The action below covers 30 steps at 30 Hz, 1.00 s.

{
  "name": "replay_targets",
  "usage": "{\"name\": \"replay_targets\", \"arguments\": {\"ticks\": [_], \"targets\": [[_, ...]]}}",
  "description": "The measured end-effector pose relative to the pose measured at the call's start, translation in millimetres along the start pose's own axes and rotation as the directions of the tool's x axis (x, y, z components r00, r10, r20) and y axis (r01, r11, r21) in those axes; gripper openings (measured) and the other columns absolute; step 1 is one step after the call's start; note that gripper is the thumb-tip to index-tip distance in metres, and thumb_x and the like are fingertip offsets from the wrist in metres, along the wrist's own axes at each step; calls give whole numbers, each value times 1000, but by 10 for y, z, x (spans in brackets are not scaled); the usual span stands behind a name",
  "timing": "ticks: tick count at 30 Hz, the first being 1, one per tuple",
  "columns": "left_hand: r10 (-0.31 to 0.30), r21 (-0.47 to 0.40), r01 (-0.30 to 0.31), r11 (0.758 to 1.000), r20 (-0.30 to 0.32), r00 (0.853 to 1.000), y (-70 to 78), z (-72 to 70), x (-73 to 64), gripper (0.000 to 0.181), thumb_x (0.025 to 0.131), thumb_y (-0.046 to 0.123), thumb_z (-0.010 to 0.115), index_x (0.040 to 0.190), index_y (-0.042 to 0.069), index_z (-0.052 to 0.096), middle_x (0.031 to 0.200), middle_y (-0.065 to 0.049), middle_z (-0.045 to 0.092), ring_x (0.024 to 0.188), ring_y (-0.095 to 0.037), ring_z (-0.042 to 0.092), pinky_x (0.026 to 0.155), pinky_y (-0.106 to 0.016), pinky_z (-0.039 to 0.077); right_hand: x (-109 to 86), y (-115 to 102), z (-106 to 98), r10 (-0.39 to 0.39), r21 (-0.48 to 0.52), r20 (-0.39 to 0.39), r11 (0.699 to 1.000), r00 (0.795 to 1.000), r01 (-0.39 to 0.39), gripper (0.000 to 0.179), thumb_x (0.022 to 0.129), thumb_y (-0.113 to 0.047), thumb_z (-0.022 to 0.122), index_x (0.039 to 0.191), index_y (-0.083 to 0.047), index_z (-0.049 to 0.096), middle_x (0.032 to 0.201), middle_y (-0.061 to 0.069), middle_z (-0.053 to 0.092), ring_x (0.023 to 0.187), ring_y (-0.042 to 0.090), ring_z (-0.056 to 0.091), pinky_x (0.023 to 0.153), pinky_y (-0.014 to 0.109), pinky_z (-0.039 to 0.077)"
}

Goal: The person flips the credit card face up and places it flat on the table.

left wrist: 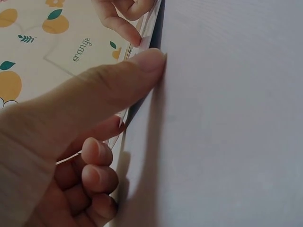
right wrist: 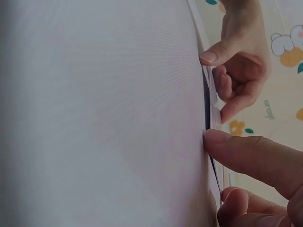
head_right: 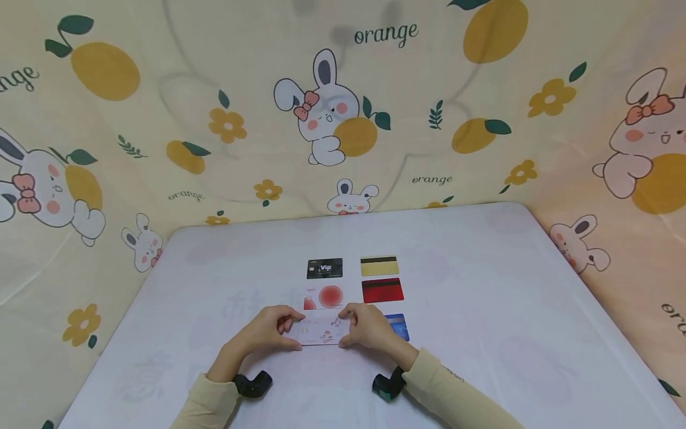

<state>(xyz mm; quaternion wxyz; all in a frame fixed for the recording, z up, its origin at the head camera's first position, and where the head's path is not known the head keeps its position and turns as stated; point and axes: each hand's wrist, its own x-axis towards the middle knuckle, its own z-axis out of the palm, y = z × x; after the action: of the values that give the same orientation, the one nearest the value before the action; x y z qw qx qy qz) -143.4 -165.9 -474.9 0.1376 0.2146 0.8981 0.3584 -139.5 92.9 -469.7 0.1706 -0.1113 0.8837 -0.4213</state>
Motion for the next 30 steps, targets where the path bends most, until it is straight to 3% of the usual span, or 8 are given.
{"name": "replay_targets", "arguments": {"ticks": [18,22,30], "targets": [[16,-22,-16,1000,2,1000,29,-16,10,50,68,18,87,112,6,68,72,4,46,65,-2,40,60,-15,37,-9,14,-9,-28,-3,9,1000,1000,28,46,69,-14,86,111,-8,69,61,-1,51,57,11,47,50,18,33],[33,-23,-33,999,2,999,93,-36,60,47,70,19,86,112,7,68,73,4,46,67,-3,41,61,-16,37,-2,35,-70,-78,24,47,997,996,77,44,72,-13,83,113,-4,68,60,-2,51,53,8,45,48,17,34],[135,28,-135,991,-35,990,240,-71,232,43,74,22,83,111,5,69,74,0,51,68,-4,41,62,-15,36,55,108,-241,-207,5,53,978,977,207,37,76,-14,79,109,-1,68,62,4,55,56,4,46,53,18,40]]}}
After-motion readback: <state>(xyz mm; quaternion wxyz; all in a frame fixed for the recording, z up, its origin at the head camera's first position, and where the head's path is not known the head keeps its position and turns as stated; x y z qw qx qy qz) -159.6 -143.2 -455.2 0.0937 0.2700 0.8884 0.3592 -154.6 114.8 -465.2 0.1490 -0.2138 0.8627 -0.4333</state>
